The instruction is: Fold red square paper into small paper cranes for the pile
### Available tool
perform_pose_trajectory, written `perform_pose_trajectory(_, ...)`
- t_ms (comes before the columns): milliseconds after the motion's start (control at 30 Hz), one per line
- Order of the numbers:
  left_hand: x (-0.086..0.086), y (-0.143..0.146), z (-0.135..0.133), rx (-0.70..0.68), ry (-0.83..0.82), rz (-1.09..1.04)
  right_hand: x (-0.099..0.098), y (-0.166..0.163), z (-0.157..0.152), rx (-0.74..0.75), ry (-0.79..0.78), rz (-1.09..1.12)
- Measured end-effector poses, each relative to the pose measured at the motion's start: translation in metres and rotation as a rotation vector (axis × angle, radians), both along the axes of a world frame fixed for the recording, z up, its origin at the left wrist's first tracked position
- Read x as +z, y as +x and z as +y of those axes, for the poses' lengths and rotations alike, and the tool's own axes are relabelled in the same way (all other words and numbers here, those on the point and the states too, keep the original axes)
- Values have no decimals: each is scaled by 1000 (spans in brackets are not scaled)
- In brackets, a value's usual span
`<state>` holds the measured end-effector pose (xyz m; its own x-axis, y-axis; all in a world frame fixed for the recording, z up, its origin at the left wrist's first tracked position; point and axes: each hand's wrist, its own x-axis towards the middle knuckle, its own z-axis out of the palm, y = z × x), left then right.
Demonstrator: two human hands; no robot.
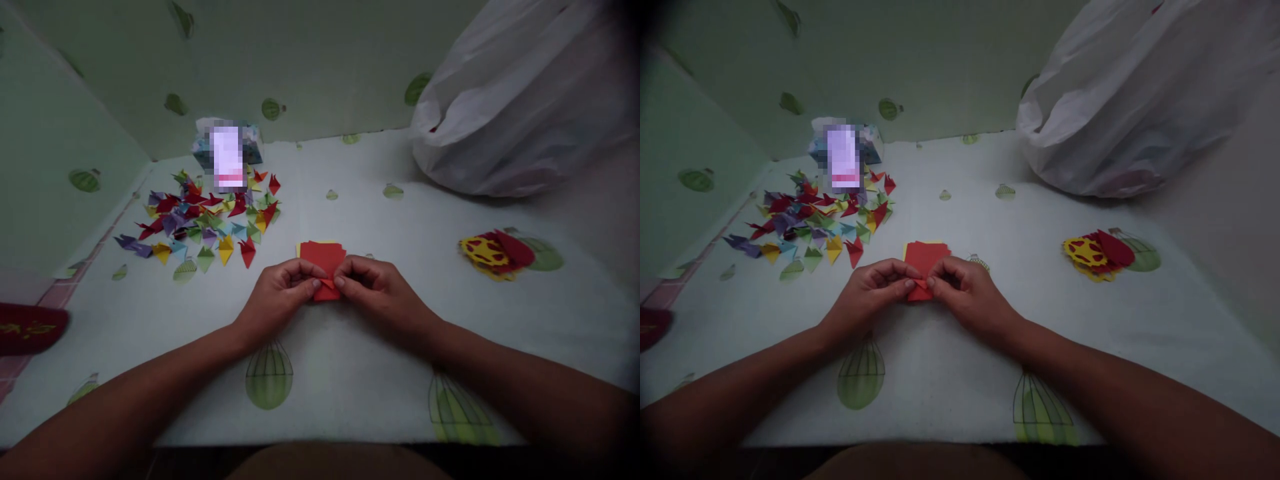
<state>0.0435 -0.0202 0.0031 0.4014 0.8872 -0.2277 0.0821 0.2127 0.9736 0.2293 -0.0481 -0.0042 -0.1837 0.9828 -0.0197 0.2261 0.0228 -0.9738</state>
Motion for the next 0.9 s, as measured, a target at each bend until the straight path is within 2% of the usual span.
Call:
perform_pose_trajectory(167,0,-1,-1,-10,35,25,3,1,0,54,-23,2)
perform_pose_trajectory(533,2,1,-2,6,62,61,1,1,1,68,-38,9)
perform_pose_trajectory(900,2,1,-2,-9,-50,-4,0,2,2,50,-85,30)
